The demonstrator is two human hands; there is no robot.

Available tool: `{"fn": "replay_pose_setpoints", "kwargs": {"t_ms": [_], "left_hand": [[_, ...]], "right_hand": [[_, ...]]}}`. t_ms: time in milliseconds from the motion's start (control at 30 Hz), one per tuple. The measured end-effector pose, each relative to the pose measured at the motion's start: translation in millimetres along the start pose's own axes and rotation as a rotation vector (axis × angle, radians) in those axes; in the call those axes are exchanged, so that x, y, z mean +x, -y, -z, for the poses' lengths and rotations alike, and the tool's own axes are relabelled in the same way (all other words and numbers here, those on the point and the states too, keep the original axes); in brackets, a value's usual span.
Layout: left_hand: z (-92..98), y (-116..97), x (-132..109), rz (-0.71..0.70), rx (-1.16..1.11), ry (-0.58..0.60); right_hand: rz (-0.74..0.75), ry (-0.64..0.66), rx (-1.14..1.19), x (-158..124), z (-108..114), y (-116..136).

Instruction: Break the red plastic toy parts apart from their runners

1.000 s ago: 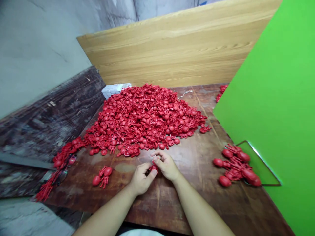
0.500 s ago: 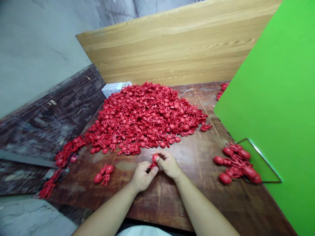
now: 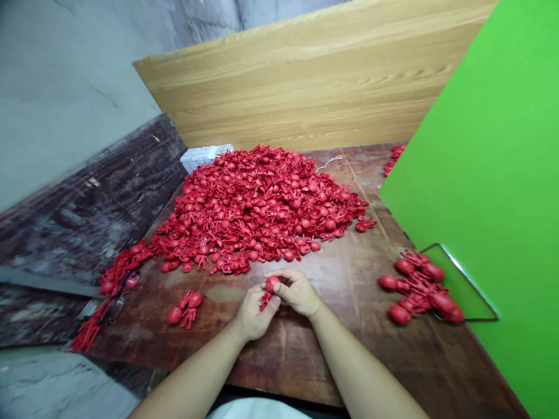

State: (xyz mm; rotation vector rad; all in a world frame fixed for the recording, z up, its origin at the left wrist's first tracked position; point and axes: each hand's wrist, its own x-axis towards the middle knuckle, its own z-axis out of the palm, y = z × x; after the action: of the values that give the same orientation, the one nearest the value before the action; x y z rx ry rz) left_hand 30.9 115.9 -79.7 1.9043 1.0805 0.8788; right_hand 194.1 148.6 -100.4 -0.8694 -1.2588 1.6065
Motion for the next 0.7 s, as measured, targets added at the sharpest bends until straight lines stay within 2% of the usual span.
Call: {"fn": "replay_pose_setpoints", "kwargs": {"t_ms": [367,533,700], "left_hand": [[4.0,-0.9,0.0,-0.030,-0.022,0.031],[2.1,-2.0,2.0,0.004,-0.003,0.036],[-2.6,-1.9,3.3,0.048,0.021,-0.021]], "right_hand": [[-0.050,-0.058,0.021,-1.6,0.4,-2.6],[-0.047,-0.118,0.018,-1.1,-0.2,-3.3],[-0.016,-0.202,-0.007,-1.2,-1.6,1.3]]}}
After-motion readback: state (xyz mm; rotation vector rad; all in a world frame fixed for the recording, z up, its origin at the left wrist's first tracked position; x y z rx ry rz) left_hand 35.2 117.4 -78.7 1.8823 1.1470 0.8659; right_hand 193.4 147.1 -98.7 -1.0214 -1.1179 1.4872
